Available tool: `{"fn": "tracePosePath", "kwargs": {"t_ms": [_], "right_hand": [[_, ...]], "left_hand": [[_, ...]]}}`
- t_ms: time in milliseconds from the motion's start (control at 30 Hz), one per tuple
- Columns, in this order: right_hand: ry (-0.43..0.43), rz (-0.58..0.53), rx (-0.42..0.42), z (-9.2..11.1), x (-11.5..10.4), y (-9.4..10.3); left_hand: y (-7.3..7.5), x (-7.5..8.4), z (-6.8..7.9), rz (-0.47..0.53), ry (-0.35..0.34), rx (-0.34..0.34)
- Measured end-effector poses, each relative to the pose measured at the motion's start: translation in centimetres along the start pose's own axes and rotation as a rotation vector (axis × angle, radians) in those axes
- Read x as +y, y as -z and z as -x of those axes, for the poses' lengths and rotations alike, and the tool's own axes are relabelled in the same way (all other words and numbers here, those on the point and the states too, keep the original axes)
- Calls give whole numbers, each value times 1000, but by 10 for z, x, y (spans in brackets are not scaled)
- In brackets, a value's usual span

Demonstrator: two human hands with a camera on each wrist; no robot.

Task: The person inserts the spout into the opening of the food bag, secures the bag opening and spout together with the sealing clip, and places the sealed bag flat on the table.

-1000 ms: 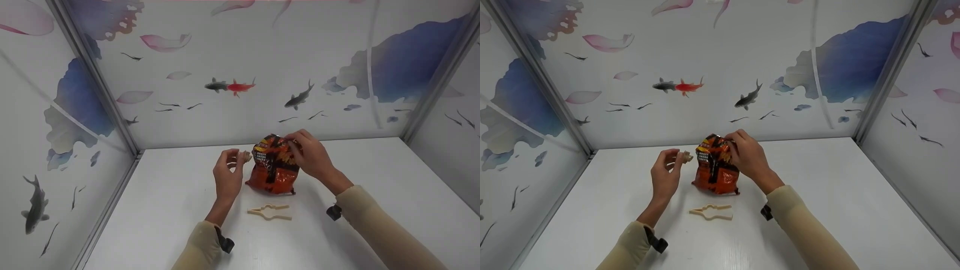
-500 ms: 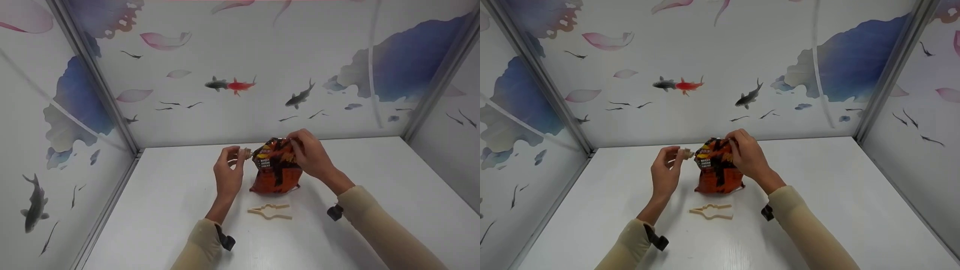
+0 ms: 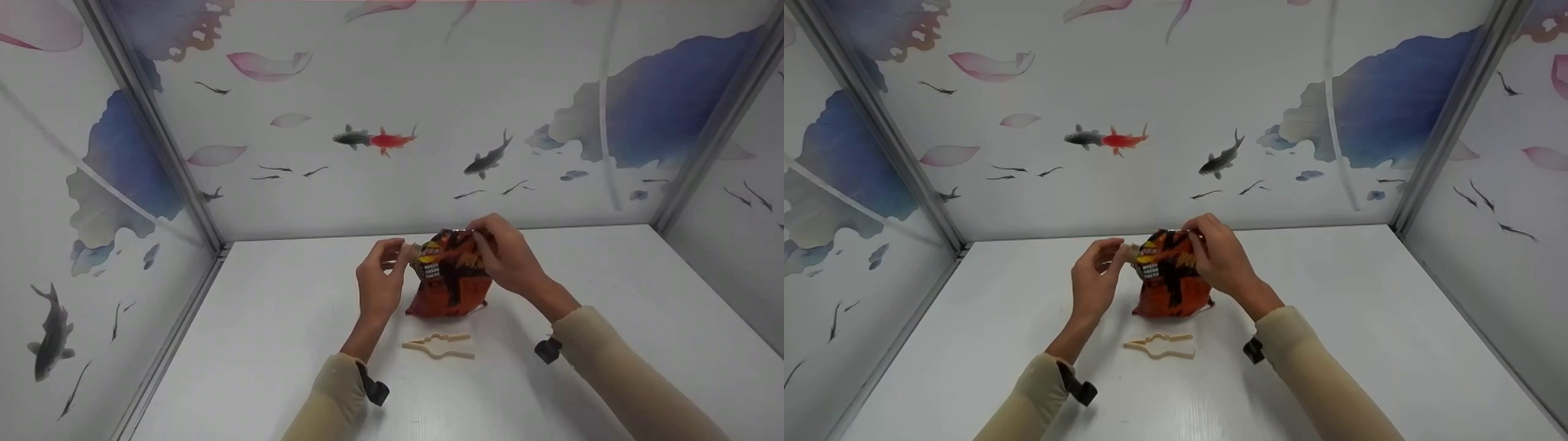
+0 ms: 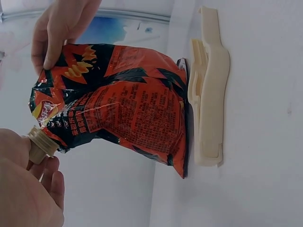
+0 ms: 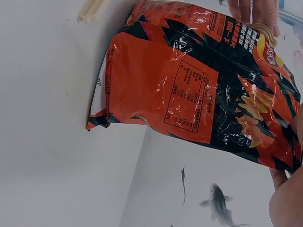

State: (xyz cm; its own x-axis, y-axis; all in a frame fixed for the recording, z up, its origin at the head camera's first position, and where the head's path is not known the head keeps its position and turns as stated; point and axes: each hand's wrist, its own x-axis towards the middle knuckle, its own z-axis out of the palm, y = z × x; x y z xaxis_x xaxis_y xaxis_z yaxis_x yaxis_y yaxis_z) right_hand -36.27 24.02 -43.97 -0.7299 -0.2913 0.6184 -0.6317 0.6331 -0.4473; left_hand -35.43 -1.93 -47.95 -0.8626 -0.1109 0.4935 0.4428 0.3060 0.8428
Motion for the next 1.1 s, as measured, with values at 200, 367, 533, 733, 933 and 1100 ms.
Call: {"fn": "tracePosePath", "kwargs": {"t_ms": [200, 367, 533, 733, 933, 1100], "right_hand": [[14, -14, -6, 1, -1, 0], [36, -15, 4, 1, -1, 1], [49, 9, 11, 1, -2, 3], [18, 96, 19, -4, -15, 5], [122, 192, 3, -13, -30, -3], [205, 263, -100, -18, -38, -14]], "left_hand": [[-3, -2, 0, -3, 5, -4], [-4, -2, 3, -4, 15, -38], [-5, -2, 3, 33, 35, -41], [-6, -4, 2, 80, 48, -43], [-7, -4, 3, 63, 26, -43], [-9, -4, 3, 40, -7, -37]]}}
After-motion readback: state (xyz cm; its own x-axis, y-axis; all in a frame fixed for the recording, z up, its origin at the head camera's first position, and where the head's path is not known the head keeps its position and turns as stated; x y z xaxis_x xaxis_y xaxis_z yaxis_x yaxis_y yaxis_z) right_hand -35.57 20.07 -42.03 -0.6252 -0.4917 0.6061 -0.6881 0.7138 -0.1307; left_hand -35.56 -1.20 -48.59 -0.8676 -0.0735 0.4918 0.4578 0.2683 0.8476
